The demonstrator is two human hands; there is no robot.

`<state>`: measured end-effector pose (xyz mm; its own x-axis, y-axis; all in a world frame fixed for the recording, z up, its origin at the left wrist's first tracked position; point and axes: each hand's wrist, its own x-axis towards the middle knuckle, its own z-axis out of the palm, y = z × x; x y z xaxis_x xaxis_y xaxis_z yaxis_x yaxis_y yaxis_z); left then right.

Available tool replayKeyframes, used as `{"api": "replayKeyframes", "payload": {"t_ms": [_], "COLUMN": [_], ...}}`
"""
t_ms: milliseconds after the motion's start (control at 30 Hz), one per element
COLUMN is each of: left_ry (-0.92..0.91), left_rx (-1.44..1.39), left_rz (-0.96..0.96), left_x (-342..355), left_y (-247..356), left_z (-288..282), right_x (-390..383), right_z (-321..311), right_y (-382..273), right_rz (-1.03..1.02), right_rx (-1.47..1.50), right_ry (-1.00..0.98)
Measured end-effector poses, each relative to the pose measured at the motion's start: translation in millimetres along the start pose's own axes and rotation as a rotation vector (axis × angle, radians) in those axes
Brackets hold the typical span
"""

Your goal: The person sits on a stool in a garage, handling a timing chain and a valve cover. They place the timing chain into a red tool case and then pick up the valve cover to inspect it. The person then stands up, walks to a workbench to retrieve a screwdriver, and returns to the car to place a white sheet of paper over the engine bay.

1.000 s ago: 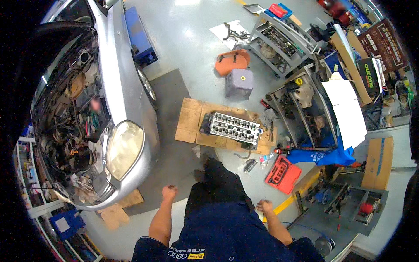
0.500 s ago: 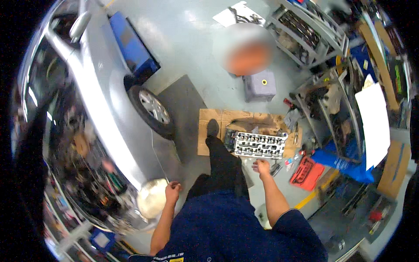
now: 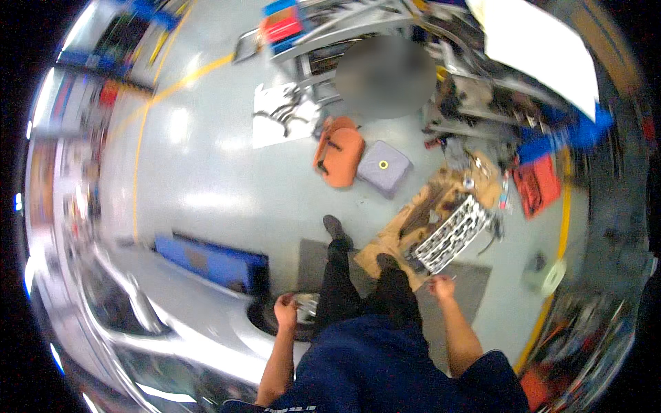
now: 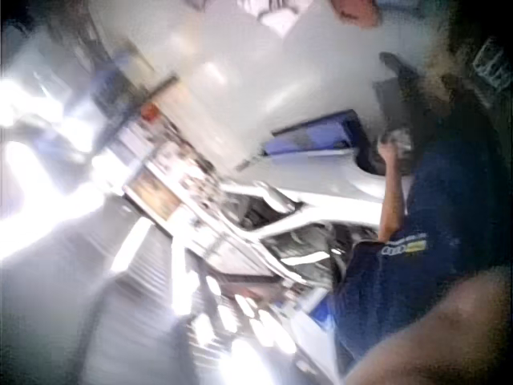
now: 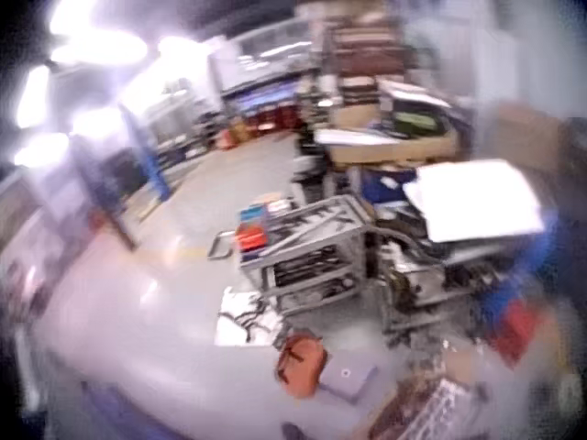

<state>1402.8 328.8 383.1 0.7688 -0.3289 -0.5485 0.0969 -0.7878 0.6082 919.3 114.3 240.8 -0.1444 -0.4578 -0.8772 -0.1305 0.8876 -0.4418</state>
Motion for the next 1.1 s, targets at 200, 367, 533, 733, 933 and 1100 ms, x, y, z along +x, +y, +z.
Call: {"api": "replayKeyframes", "payload": {"t_ms": [200,367,533,733,933,1100], "left_ry": [-0.462,-0.618,-0.81,-0.635,-0.471,-0.826], "left_rx": [0.262,0.615,0.773,0.958,0.364,0.003], "left_rz": [0.087,0.152,0.349,0.221,-0.143,-0.067], "left_x": [234,376,568,728,841,875], "left_y": [62,112,73,-5,-83,-111], "left_z": [7,46,81,237,369,441], "right_x": [-6,-4,103,350,517,572], "right_z": [57,155,289,347,349,356], "right_y": [75,125,255,273,369,398], "right_rz": [-0.03,0.232,0.118,0.492,0.387,0.426], "right_rx": [0.52,0.686,1.437,0.874,0.927,0.742], "right_ry": [0.261,0.538,0.36,0.574,0.769,0.857]}}
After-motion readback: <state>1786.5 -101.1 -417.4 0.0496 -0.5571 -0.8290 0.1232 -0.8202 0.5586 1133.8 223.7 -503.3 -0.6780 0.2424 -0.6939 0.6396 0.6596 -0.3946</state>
